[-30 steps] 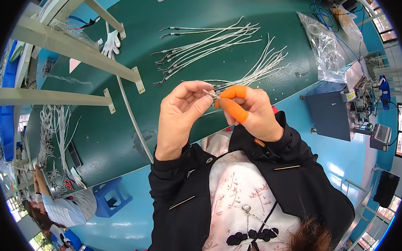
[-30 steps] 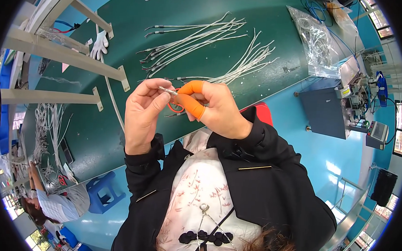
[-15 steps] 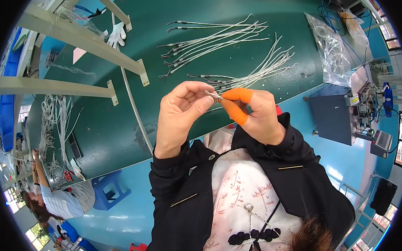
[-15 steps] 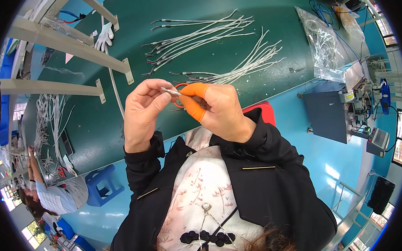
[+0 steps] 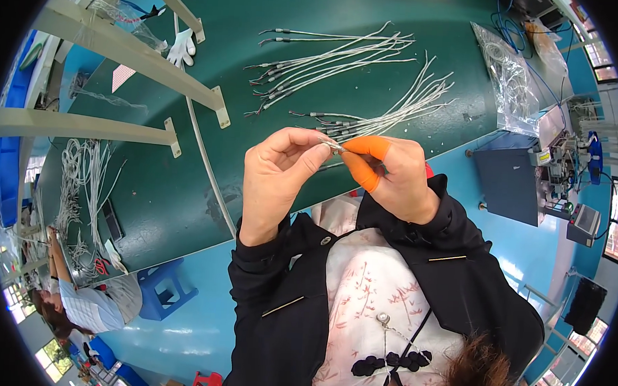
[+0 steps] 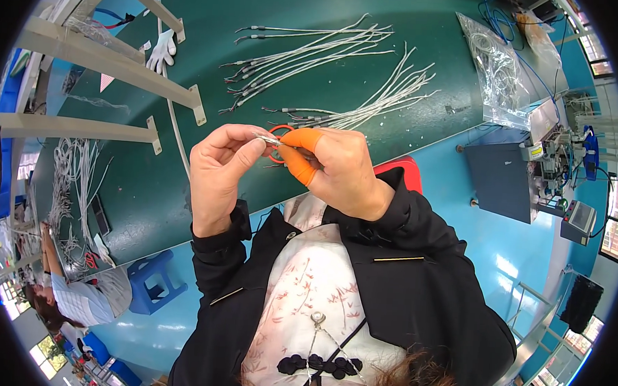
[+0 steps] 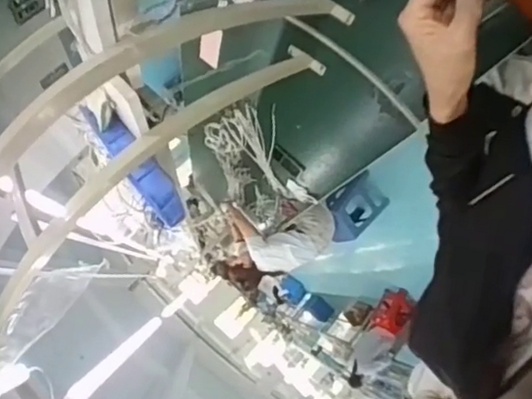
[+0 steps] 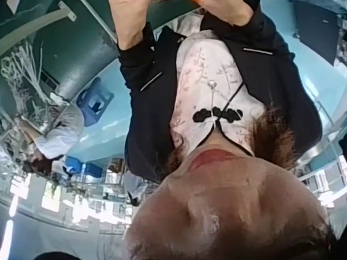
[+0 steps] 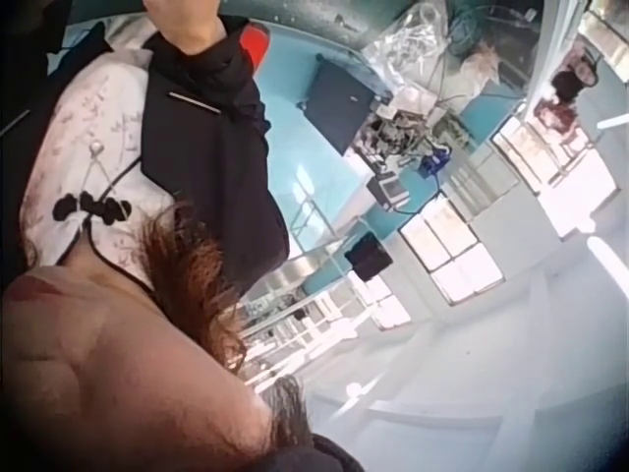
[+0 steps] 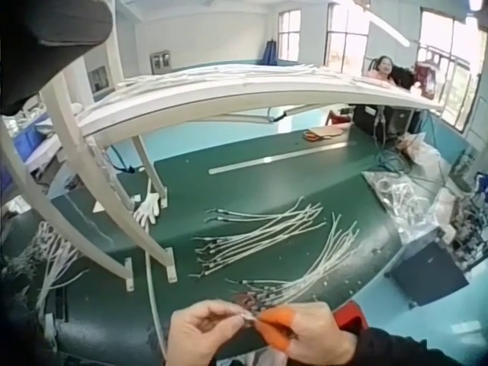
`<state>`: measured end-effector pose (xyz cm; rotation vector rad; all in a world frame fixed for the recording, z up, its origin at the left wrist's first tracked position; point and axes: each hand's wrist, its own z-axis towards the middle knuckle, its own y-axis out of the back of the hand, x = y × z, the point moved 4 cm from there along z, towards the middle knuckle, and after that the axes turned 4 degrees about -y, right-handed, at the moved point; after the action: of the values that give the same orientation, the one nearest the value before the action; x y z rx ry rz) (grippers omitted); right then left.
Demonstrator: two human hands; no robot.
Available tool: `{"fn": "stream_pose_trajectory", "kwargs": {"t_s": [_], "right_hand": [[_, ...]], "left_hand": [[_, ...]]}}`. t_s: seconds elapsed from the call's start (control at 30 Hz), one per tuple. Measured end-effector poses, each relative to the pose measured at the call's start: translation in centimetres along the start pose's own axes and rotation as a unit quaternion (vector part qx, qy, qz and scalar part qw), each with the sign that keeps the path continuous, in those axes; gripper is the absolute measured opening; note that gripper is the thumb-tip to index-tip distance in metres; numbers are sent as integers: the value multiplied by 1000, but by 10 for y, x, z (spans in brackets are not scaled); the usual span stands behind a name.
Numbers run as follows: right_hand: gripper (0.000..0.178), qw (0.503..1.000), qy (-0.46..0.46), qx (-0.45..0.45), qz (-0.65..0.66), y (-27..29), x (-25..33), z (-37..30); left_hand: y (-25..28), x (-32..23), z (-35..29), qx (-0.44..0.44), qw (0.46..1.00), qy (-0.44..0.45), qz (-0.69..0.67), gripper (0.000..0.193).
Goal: Assemble electronic components by attaching connectors to wires using pliers.
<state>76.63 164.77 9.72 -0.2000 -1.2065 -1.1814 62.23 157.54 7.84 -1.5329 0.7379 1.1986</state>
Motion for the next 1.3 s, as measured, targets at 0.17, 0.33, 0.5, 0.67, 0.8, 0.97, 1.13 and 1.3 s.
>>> {"fn": "stream_pose_trajectory", "kwargs": {"t_s": [0.17, 0.33, 0.5, 0.67, 0.8, 0.97, 1.13, 1.3], "right_hand": [[16, 999, 39, -3, -26, -1, -1, -1], [17, 996, 65, 6, -53, -1, 1, -1], [15, 995, 83, 8, -57, -2, 1, -3], [9, 977, -129, 58, 159, -4, -5, -7], [13, 894, -287, 116, 324, -9, -10, -10], [15, 868, -305, 116, 376, -11, -14, -10], [13, 893, -282, 68, 345, -8, -10, -11], [13, 949, -213, 36, 229, -8, -7, -11]], "left_hand": [[2, -2, -2, -11, 999, 1, 30, 10], [7, -4, -3, -10, 997, 14, 75, 9], [9, 0, -2, 1, 999, 32, 21, 10], [2, 9, -1, -4, 997, 39, -60, 7], [-3, 11, -2, -23, 995, 39, -84, 7], [-10, 8, -3, -47, 997, 5, -67, 8], [-14, 3, -3, -59, 997, -8, -49, 11], [-11, 2, -3, -44, 998, 0, -44, 14]]}}
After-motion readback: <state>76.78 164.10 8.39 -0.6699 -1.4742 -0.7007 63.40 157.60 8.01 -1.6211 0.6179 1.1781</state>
